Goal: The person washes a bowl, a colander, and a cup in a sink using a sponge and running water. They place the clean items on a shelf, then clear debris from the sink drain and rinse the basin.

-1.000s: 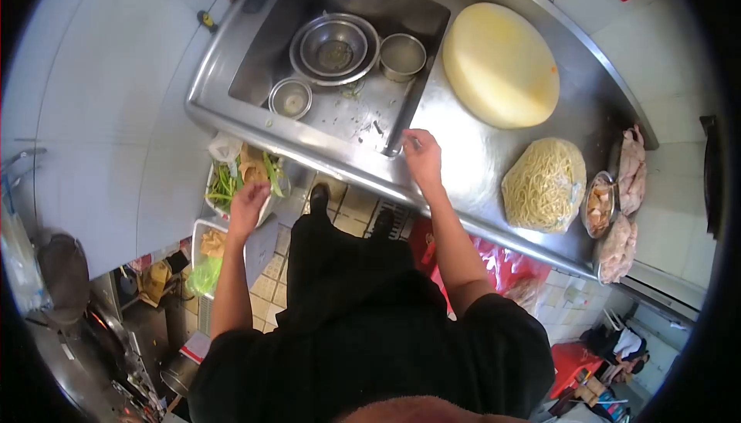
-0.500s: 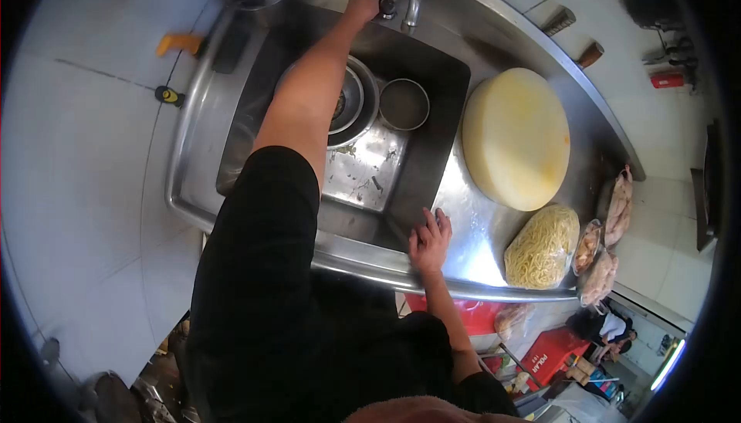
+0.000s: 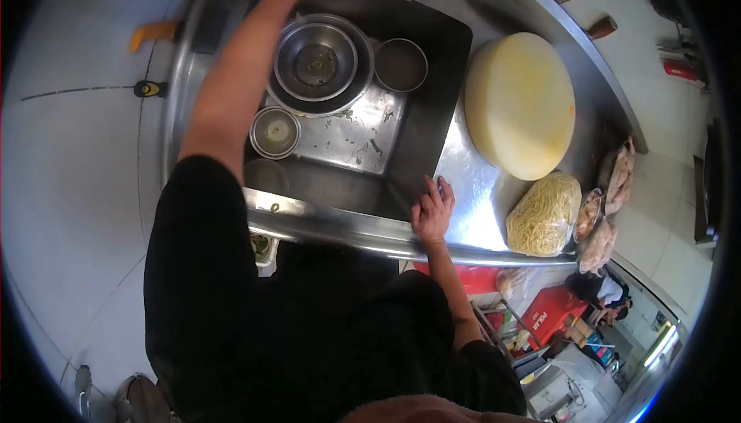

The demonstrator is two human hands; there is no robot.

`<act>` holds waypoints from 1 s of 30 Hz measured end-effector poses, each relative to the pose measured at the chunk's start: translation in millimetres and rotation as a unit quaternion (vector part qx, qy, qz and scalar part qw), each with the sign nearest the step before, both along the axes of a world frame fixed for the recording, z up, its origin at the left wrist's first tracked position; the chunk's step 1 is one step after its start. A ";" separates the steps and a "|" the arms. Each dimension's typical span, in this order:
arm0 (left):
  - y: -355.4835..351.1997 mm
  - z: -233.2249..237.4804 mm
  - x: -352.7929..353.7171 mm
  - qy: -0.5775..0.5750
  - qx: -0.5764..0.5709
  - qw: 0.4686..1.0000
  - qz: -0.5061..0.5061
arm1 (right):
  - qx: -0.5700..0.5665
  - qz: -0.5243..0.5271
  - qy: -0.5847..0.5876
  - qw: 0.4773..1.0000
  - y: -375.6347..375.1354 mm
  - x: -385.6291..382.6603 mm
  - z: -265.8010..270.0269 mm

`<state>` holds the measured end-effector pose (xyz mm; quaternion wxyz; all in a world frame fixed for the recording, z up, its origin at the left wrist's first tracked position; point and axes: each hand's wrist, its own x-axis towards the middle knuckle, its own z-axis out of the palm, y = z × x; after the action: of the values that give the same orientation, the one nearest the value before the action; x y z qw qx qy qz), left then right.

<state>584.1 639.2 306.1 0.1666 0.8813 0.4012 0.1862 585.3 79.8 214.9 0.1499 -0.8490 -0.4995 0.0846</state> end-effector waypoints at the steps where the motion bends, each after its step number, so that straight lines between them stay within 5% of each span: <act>1: 12.8 -31.3 -29.4 -0.238 0.025 0.969 -0.055 | -0.003 0.002 0.000 1.000 0.5 1.5 -0.7; 3: -31.6 -12.2 -96.8 -0.195 -0.227 0.953 0.051 | -0.004 0.001 0.006 1.000 1.7 3.9 -0.5; 6: -45.5 -50.6 -149.5 -0.224 -0.060 0.969 0.085 | 0.018 0.006 0.011 1.000 2.0 3.2 -2.3; 10: 21.1 -34.8 -134.9 -0.176 0.115 0.977 0.042 | 0.008 0.009 0.012 1.000 4.7 2.1 -0.4; 14: 121.1 -40.1 -83.1 0.190 -0.087 0.970 0.121 | -0.021 0.017 0.009 1.000 4.8 3.5 3.0; 17: 209.5 -127.7 -90.8 0.243 0.052 0.969 -0.004 | 0.017 0.003 0.029 0.999 6.5 1.6 2.5; 20: 193.1 -112.0 -96.0 0.190 0.180 0.961 0.093 | 0.047 -0.067 0.069 0.994 22.5 8.7 10.9; 21: 133.3 -40.1 -89.0 0.166 0.174 0.961 0.137 | 0.056 -0.100 0.089 0.989 33.9 10.8 17.5; 22: 136.6 -38.5 -95.9 0.061 0.256 0.954 0.141 | 0.087 -0.131 0.152 0.976 47.0 14.0 22.8; 23: 90.6 12.4 -85.1 0.046 0.208 0.946 0.244 | 0.121 -0.162 0.214 0.956 64.2 18.9 27.9; 26: -10.4 48.4 -97.7 -0.053 0.045 0.990 0.123 | 0.195 -0.236 0.493 0.814 134.7 26.6 44.4; 27: -61.3 50.6 -95.0 -0.123 -0.130 0.981 0.075 | 0.240 -0.245 0.585 0.735 161.9 24.4 45.8; 28: -99.8 19.5 -92.5 -0.143 -0.156 0.976 0.046 | 0.283 -0.247 0.666 0.644 185.6 24.7 42.7; 29: -139.2 -8.8 -85.7 -0.140 -0.364 0.919 0.057 | 0.274 -0.247 0.755 0.542 200.3 27.9 29.1; 30: -169.7 -23.0 -77.0 0.006 -0.435 0.898 -0.069 | 0.260 -0.243 0.830 0.430 208.7 30.5 8.3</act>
<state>507.1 469.5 283.1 0.5435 0.7475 0.3812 -0.0244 615.9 288.5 223.3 0.7201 -0.3777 0.0937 0.5744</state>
